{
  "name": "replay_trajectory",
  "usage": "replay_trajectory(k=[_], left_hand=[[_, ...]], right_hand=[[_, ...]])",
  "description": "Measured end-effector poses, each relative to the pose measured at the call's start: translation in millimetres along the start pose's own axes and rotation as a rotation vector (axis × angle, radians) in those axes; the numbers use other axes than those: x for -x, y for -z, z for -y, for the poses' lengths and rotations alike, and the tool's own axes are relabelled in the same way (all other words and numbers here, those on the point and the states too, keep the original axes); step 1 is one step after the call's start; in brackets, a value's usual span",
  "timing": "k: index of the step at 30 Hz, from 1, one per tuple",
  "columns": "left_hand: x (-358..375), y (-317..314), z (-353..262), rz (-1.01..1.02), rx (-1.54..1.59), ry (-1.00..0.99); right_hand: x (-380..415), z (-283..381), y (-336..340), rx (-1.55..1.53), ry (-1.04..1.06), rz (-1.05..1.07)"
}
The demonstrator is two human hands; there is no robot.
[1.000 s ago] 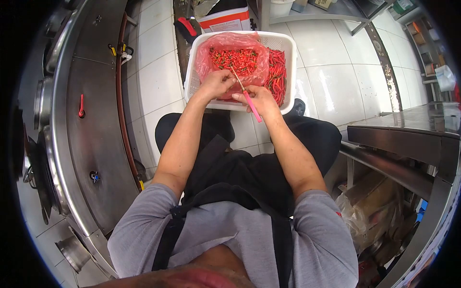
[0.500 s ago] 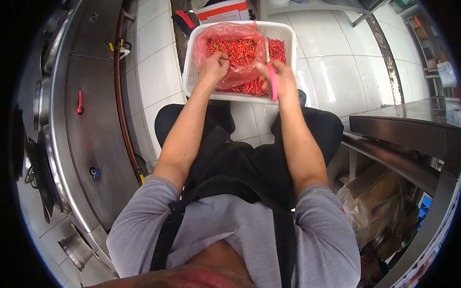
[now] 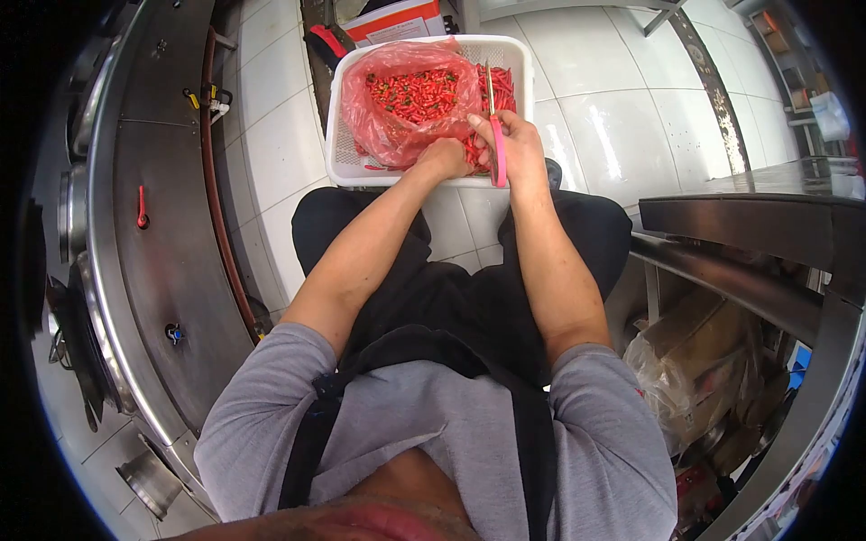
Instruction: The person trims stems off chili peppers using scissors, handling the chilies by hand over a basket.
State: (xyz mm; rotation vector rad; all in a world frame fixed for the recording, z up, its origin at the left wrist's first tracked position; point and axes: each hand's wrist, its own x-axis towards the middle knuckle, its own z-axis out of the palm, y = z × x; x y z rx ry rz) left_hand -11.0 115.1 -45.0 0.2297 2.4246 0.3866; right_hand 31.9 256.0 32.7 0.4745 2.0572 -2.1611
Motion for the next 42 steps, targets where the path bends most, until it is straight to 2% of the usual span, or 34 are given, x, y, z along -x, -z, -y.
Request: replay_trajectory(k=[2, 4, 5, 7, 11, 14, 15, 17, 19, 21, 22, 24, 28, 30, 34, 37, 40, 42], left_hand=[[-7.5, -8.9, 5.7, 0.016, -0.021, -0.046], [-3.2, -11.0, 9.6, -0.066, 0.202, -0.152], [-2.5, -10.2, 11.9, -0.068, 0.194, -0.153], [3.9, -1.5, 13.3, -0.159, 0.300, -0.208], [21.6, 40.2, 18.2, -0.315, 0.444, -0.190], [23.1, 58.8, 39.3, -0.423, 0.866, -0.193], [29.1, 65.3, 41.3, -0.433, 0.870, -0.193], [45.3, 77.8, 42.2, -0.433, 0.863, -0.192], [49.5, 80.7, 44.8, -0.501, 0.764, -0.216], [61.1, 83.3, 43.8, -0.536, 0.489, -0.265], [64.4, 84.0, 43.9, -0.537, 0.494, -0.261], [68.1, 84.4, 46.1, -0.410, 0.476, -0.306], [65.6, 82.8, 58.4, -0.380, 0.434, -0.309], [63.5, 82.5, 64.3, -0.349, 0.386, -0.221], [61.0, 81.2, 70.8, -0.415, 0.363, -0.128], [60.0, 81.8, 71.5, -0.492, 0.341, -0.089], [58.3, 79.0, 69.1, -0.524, 0.378, -0.126], [58.8, 78.2, 64.4, -0.469, 0.377, -0.230]], right_hand=[[0.6, 1.7, -0.5, -0.023, 0.000, 0.003], [1.4, 5.1, -1.5, -0.051, 0.002, 0.005], [1.7, 7.2, -1.5, -0.045, -0.006, 0.020], [2.0, 8.5, -2.4, -0.046, -0.009, 0.030], [-0.2, 4.6, -6.5, -0.069, 0.060, 0.073], [6.0, 5.7, -15.1, -0.054, 0.057, 0.132], [5.2, 1.6, -17.2, -0.050, 0.063, 0.140], [3.4, -6.5, -20.9, 0.170, 0.009, 0.180], [5.6, -5.7, -24.7, 0.176, -0.029, 0.217], [7.2, -6.2, -28.4, 0.196, -0.055, 0.256], [5.6, -9.5, -29.8, 0.237, -0.050, 0.264], [5.0, -13.1, -34.0, 0.232, -0.051, 0.264], [-0.3, -20.3, -40.7, 0.238, -0.064, 0.291], [-1.7, -18.0, -44.1, 0.294, -0.105, 0.300], [2.6, -5.6, -49.3, 0.403, -0.179, 0.315], [3.7, -12.0, -51.1, 0.305, -0.133, 0.285], [8.5, -10.3, -49.6, 0.285, -0.096, 0.292], [5.1, -17.5, -47.5, 0.264, -0.078, 0.311]])
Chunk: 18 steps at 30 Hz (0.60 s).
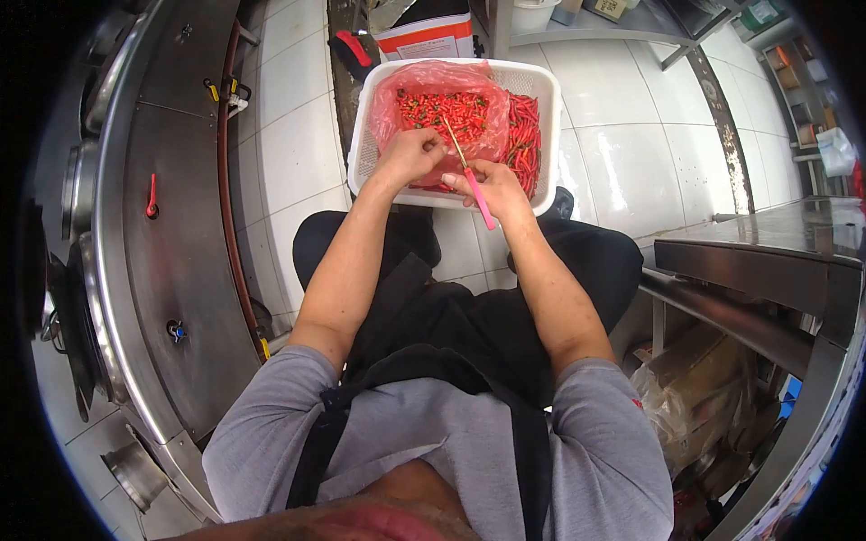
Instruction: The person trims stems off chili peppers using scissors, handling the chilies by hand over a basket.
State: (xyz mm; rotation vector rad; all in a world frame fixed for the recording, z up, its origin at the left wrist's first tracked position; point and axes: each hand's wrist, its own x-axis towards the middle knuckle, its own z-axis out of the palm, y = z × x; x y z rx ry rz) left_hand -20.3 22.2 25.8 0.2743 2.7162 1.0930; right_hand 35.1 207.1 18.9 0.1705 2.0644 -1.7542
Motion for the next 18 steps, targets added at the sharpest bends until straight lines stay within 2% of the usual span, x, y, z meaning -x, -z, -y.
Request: replay_trajectory(k=[10, 18], left_hand=[[-0.6, -5.0, -1.0, 0.021, -0.038, 0.000], [-2.3, -8.9, 3.3, -0.195, -0.072, 0.023]], right_hand=[[-2.1, -0.4, 5.3, 0.079, -0.090, 0.042], [-0.5, -3.3, 2.0, 0.043, -0.066, -0.008]])
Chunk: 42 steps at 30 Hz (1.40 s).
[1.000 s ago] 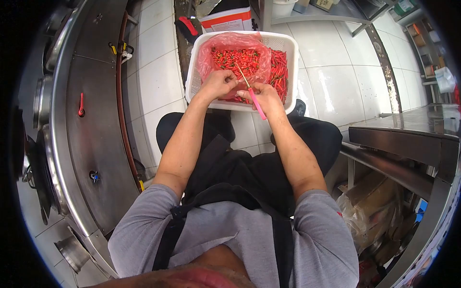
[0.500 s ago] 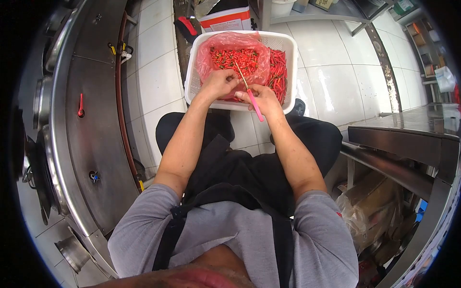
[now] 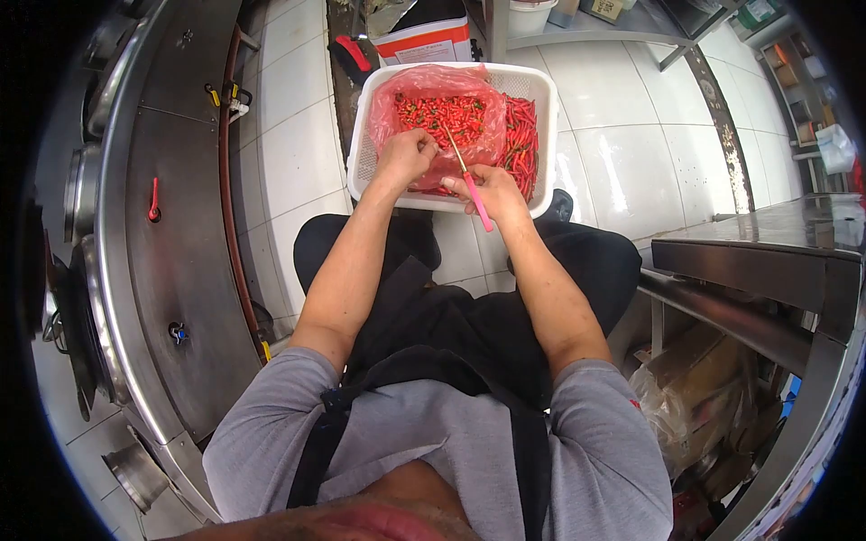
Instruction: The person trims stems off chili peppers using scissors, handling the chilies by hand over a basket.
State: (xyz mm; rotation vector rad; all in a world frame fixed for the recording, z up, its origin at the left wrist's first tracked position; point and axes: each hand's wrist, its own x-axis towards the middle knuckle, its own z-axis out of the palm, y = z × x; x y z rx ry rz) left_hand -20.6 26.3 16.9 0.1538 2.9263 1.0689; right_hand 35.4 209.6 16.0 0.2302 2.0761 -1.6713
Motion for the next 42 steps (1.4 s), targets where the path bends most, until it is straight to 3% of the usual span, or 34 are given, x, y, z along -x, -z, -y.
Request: replay_trajectory(k=[8, 16, 26, 29, 36, 41, 42], left_hand=[[4.5, 2.2, -10.0, 0.136, 0.077, -0.055], [0.9, -11.6, 3.0, 0.120, -0.078, -0.077], [0.7, -14.5, -0.5, 0.157, -0.091, -0.036], [-0.2, -14.9, -0.6, 0.110, -0.067, -0.007], [-13.1, -15.8, 1.4, -0.144, -0.013, 0.164], [-5.1, -34.2, -23.8, -0.142, 0.152, -0.014], [-3.4, -42.0, -28.2, -0.004, 0.159, -0.080]], right_hand=[[-4.4, -5.9, -1.8, -0.052, 0.020, 0.041], [-5.4, -3.3, -3.3, 0.236, 0.022, -0.002], [-7.9, -8.5, 0.3, 0.333, 0.024, -0.001], [-1.0, 2.0, 3.8, 0.218, -0.049, 0.010], [9.4, 8.9, 22.2, 0.016, 0.058, -0.125], [52.7, 46.6, 84.4, -0.272, 0.244, -0.380], [61.7, 49.6, 94.1, -0.244, 0.245, -0.409]])
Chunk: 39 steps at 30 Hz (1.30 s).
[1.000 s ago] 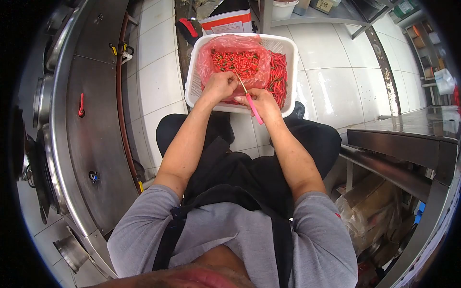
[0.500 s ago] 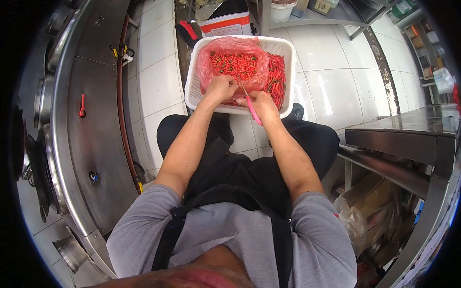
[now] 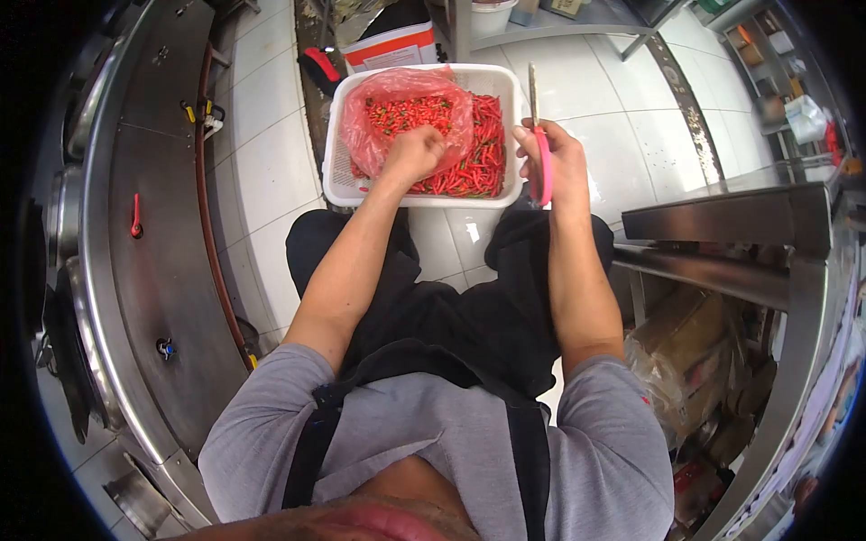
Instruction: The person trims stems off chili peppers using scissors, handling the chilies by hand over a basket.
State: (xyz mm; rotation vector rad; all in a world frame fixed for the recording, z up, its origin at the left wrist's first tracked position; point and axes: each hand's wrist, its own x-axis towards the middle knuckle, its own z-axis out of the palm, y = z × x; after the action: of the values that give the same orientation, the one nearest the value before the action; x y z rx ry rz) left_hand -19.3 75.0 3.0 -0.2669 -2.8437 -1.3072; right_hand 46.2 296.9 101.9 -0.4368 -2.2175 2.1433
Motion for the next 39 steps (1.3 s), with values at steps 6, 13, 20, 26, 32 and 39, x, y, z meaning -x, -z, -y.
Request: replay_trajectory(k=[6, 13, 20, 26, 32, 39], left_hand=[[4.9, -69.1, -1.0, 0.421, -0.254, -0.067], [14.3, -89.6, -9.4, 0.455, -0.432, -0.024], [13.9, -84.7, 8.2, 0.472, -0.386, -0.055], [12.7, -67.5, -0.5, 0.475, -0.324, -0.030], [12.1, -59.0, 0.6, 0.364, -0.223, -0.017], [5.8, -64.1, 8.9, 0.245, -0.235, -0.127]], right_hand=[[17.7, -51.1, 41.0, 0.524, 0.191, -0.051], [17.4, -36.2, 38.9, 0.491, 0.015, -0.021], [26.9, -29.5, 36.3, 0.559, 0.095, -0.023], [25.7, -34.4, 36.1, 0.601, 0.117, -0.031], [26.7, -29.7, 33.4, 0.665, 0.119, -0.060], [33.5, -34.6, 31.9, 0.709, 0.134, -0.120]])
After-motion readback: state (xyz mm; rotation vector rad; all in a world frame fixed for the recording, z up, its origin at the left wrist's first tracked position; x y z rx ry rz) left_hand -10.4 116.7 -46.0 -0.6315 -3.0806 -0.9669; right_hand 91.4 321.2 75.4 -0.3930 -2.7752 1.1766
